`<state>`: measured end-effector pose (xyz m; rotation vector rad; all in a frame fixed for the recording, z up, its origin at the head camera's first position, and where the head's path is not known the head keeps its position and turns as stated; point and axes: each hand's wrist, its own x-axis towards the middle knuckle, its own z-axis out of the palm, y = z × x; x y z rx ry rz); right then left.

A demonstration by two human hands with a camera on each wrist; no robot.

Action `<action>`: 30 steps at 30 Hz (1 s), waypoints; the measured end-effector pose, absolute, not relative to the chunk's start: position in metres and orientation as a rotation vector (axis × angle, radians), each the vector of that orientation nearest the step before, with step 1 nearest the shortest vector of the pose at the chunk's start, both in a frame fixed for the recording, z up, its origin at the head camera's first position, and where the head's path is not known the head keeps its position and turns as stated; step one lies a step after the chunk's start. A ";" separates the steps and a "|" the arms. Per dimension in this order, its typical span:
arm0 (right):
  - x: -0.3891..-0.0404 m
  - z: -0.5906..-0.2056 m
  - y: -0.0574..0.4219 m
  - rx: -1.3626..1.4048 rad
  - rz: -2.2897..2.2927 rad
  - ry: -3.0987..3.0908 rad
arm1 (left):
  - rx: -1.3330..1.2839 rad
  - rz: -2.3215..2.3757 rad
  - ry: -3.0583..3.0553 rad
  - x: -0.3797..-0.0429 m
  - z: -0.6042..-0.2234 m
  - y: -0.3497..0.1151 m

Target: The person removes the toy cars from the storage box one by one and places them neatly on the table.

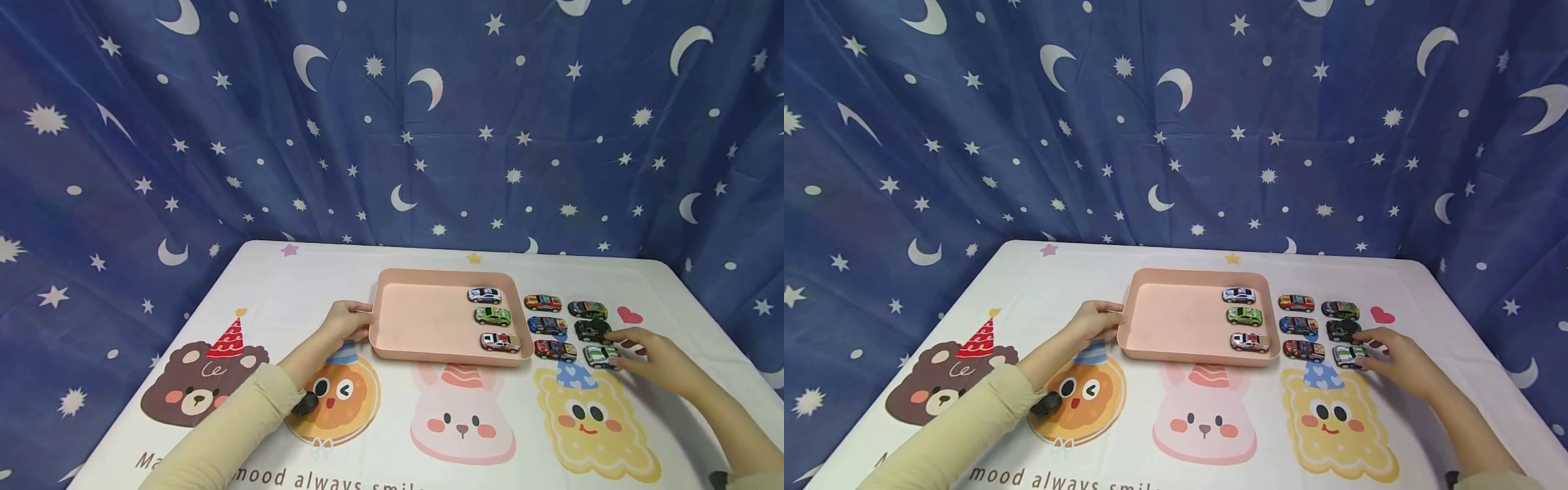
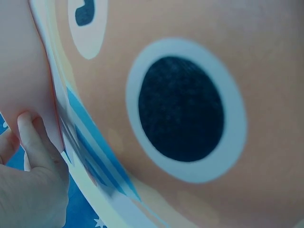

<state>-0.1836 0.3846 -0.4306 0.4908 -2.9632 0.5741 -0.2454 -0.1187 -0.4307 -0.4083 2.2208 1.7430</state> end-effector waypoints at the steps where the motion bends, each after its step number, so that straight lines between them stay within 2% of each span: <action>1: -0.184 -0.429 0.383 0.488 0.580 -2.959 | -0.408 1.742 2.221 -0.246 -0.431 -0.118; 19: -0.203 -0.404 0.330 0.634 0.614 -2.846 | -0.415 1.730 2.226 -0.245 -0.431 -0.119; 30: -0.216 -0.392 0.304 0.537 0.684 -2.944 | -0.410 1.729 2.232 -0.246 -0.432 -0.119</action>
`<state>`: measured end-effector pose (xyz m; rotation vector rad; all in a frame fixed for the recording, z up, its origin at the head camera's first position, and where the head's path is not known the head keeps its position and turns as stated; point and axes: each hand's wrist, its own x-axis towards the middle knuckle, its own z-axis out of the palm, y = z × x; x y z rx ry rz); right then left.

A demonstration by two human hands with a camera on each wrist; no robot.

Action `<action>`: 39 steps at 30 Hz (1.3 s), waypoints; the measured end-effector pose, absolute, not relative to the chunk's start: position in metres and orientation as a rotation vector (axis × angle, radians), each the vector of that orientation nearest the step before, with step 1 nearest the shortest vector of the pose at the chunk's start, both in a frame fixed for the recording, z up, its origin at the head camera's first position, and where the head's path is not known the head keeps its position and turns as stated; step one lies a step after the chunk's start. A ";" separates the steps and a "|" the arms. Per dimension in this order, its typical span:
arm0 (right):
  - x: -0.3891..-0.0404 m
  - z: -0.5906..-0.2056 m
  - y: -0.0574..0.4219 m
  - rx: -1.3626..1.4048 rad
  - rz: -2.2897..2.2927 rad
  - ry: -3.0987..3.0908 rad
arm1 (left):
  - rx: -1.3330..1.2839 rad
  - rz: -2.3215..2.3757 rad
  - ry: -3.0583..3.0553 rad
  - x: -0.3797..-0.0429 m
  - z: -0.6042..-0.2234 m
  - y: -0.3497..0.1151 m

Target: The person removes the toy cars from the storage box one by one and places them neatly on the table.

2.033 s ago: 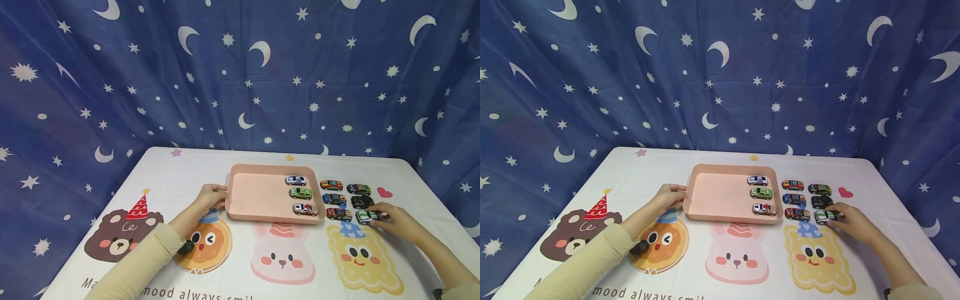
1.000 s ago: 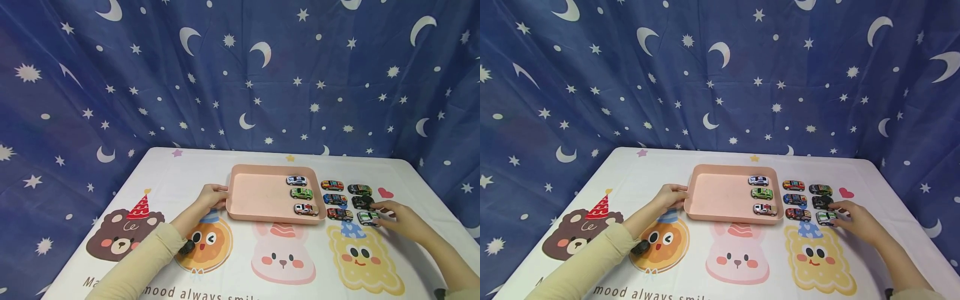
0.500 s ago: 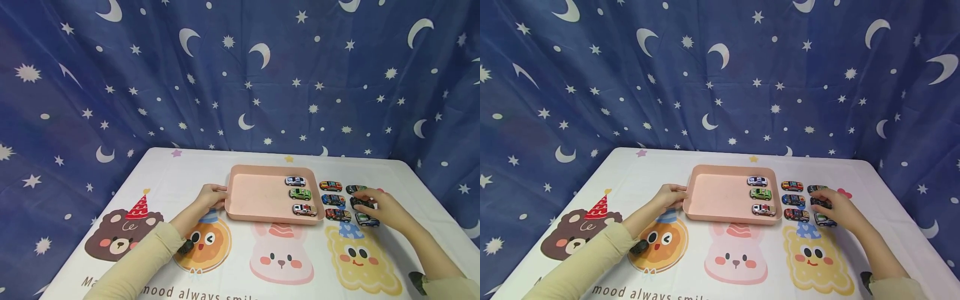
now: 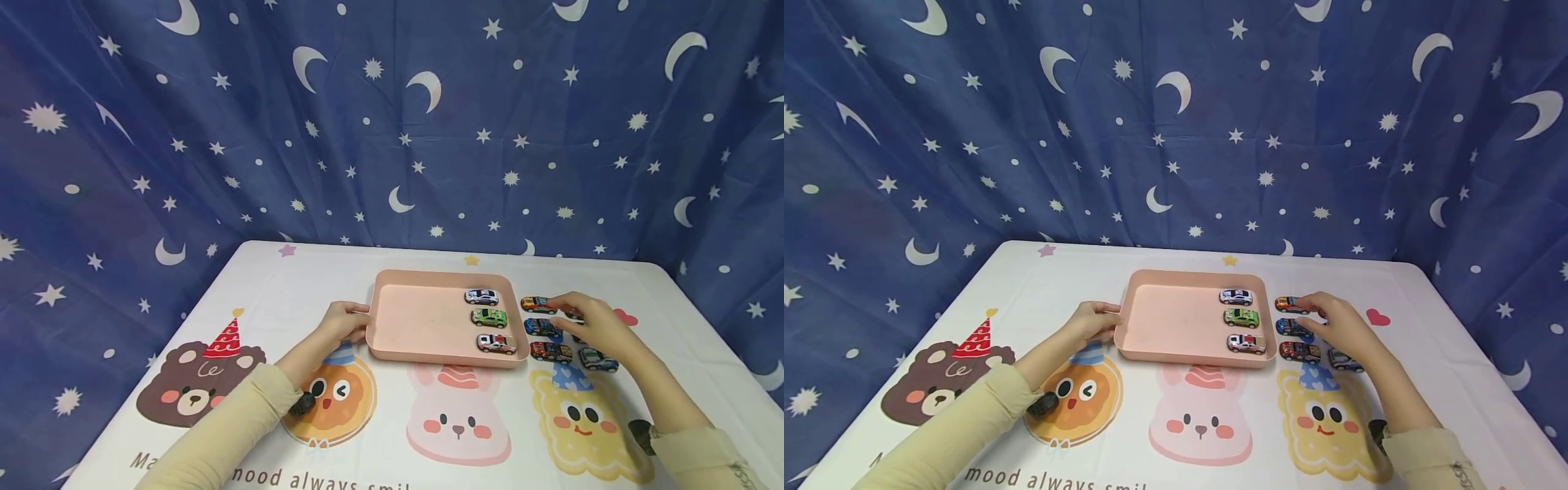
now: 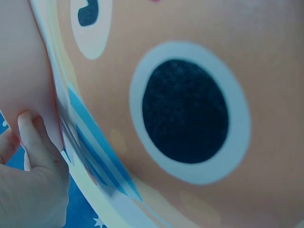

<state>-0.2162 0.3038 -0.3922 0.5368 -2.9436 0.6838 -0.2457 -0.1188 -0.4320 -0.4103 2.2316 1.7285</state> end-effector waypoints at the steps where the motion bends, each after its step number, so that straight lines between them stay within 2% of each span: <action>1: -0.218 -0.391 0.301 0.542 0.684 -2.944 | -0.414 1.730 2.228 -0.246 -0.432 -0.119; 19: -0.240 -0.386 0.278 0.591 0.680 -2.964 | -0.406 1.764 2.208 -0.246 -0.432 -0.120; 39: -0.281 -0.397 0.250 0.711 0.716 -2.965 | -0.419 1.747 2.203 -0.248 -0.432 -0.119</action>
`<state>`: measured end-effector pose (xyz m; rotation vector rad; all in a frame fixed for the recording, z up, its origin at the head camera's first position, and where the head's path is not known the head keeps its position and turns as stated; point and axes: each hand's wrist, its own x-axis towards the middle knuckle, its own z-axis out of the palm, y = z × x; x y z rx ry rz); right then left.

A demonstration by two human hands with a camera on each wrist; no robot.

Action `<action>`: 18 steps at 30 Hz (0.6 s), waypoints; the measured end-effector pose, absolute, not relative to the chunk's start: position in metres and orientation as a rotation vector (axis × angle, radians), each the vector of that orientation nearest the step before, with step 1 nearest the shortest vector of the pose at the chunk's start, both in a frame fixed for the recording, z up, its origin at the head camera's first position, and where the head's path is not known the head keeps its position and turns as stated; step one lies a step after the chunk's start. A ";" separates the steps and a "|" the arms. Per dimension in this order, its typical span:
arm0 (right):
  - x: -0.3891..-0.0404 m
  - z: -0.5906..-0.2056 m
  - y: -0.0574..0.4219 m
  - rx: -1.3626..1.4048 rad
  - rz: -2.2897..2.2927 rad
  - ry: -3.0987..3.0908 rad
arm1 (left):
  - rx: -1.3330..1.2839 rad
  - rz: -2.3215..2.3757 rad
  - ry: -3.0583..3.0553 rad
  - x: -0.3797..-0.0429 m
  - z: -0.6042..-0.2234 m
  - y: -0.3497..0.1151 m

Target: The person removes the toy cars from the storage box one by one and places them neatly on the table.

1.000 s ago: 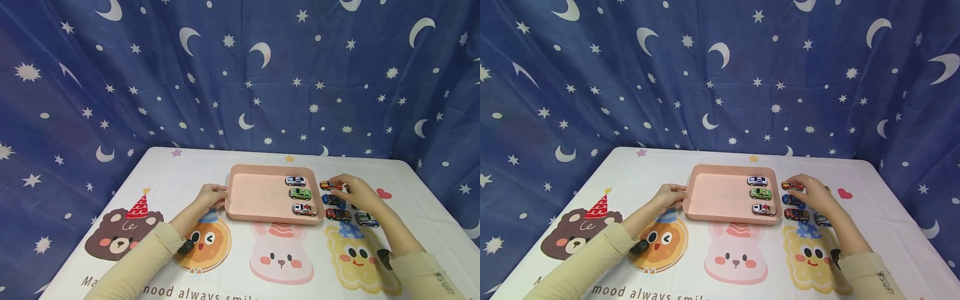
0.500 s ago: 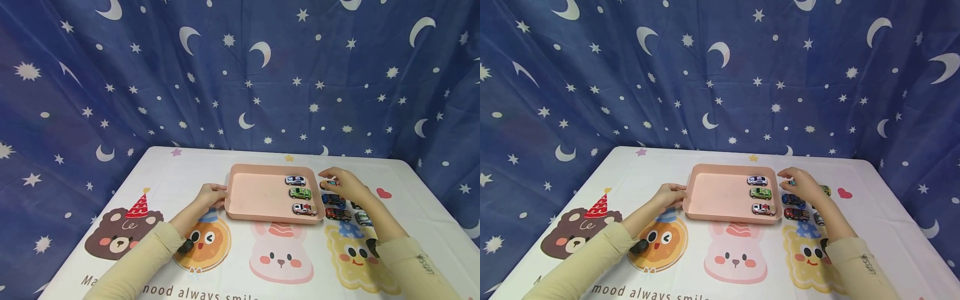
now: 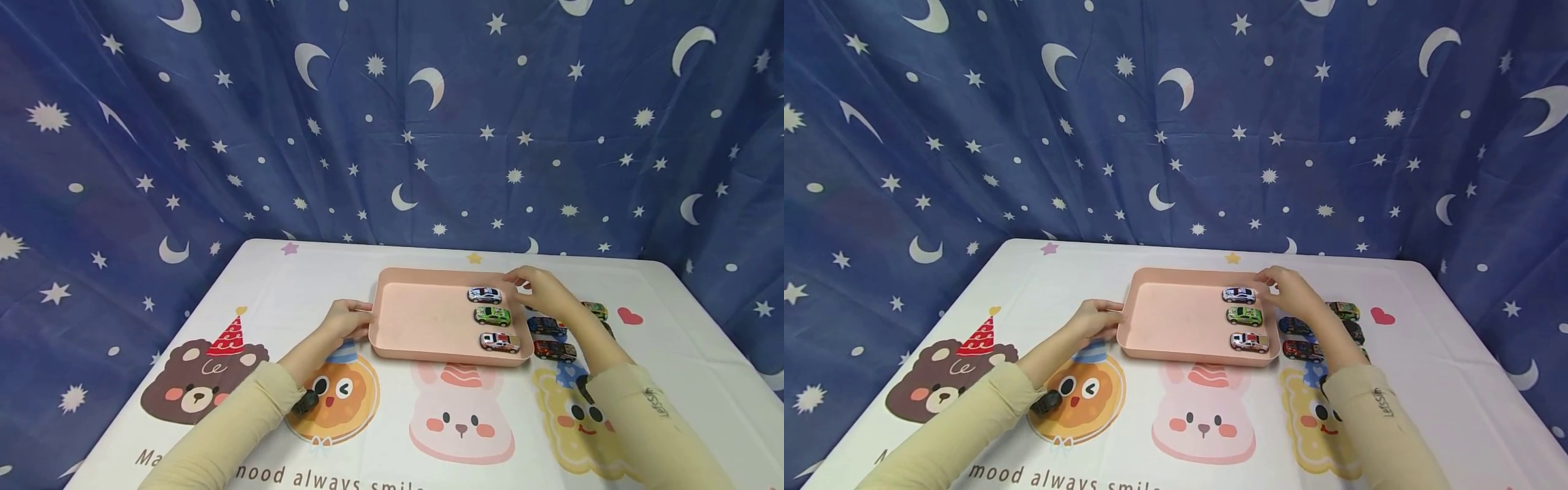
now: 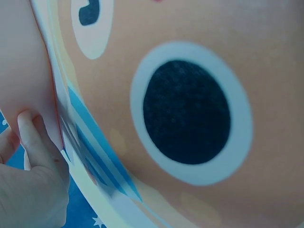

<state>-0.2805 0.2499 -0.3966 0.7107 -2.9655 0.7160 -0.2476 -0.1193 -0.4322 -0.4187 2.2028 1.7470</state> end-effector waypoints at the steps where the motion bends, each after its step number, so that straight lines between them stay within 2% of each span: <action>1: -0.282 -0.397 0.248 0.708 0.728 -2.968 | -0.418 1.748 2.201 -0.247 -0.432 -0.119; 18: -0.300 -0.412 0.227 0.752 0.804 -2.984 | -0.429 1.777 2.183 -0.246 -0.432 -0.119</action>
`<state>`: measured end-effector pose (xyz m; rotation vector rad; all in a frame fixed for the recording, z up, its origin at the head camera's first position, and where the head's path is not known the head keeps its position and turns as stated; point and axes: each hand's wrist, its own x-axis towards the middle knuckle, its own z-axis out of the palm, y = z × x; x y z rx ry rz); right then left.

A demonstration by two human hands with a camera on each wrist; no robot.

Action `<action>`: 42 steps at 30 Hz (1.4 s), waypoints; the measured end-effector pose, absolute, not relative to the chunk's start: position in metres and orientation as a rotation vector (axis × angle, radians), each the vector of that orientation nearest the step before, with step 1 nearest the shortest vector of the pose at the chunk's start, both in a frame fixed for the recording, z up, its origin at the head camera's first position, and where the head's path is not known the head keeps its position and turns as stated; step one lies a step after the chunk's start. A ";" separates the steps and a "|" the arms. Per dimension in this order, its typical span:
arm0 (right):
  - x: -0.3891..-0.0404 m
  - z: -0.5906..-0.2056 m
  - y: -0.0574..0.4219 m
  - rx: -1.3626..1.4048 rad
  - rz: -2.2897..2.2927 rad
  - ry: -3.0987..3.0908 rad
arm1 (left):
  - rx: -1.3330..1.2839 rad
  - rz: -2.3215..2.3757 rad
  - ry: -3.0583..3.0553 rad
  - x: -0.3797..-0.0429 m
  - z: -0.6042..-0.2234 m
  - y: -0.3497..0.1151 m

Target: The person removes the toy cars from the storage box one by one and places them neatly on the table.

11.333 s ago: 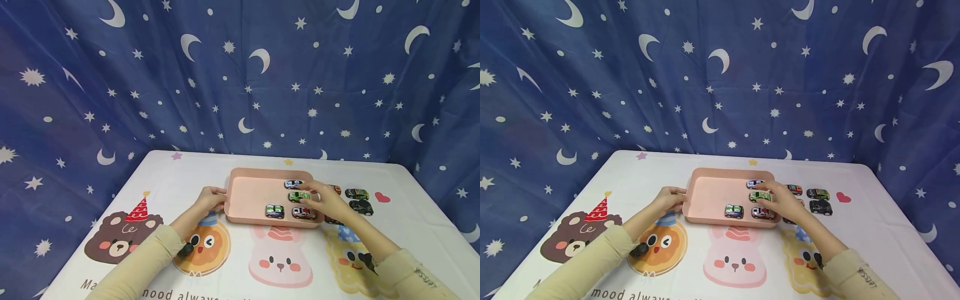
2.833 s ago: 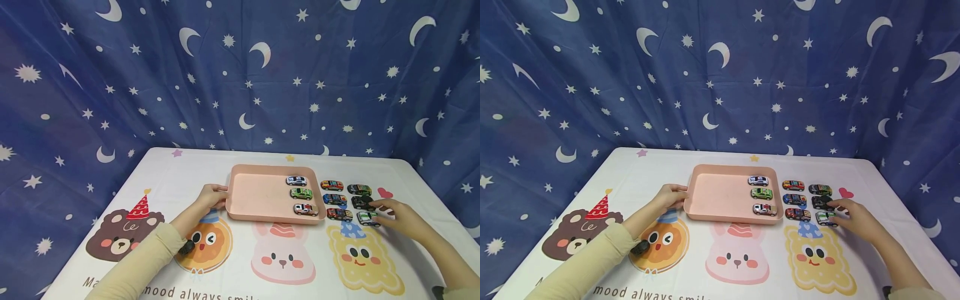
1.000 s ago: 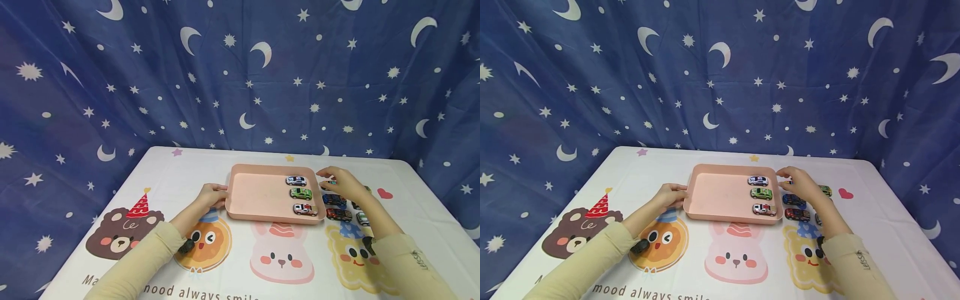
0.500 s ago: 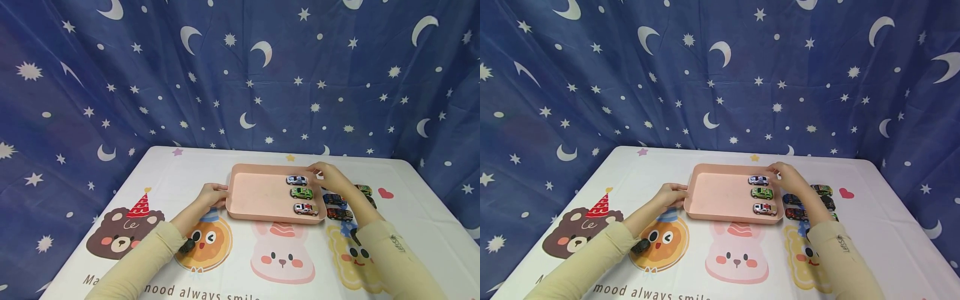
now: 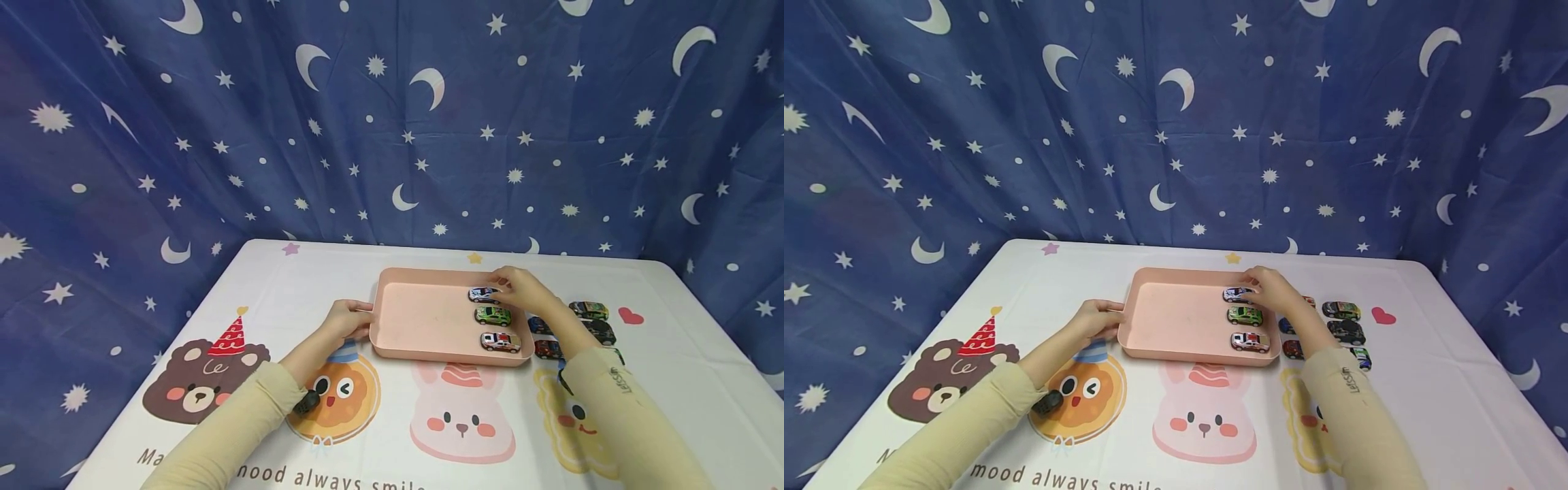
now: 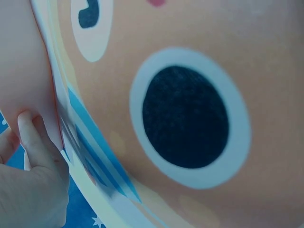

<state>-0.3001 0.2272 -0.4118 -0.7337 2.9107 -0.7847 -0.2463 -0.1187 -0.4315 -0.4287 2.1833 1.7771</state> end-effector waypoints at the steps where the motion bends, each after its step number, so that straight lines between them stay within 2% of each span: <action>1: -0.301 -0.413 0.227 -0.727 -0.777 2.910 | -0.427 1.778 2.182 -0.246 -0.432 -0.119; 18: -0.313 -0.424 0.222 -0.616 -0.669 2.902 | -0.431 1.770 2.189 -0.246 -0.431 -0.118; 42: -0.318 -0.428 0.216 -0.610 -0.428 2.929 | -0.438 1.751 2.197 -0.245 -0.430 -0.118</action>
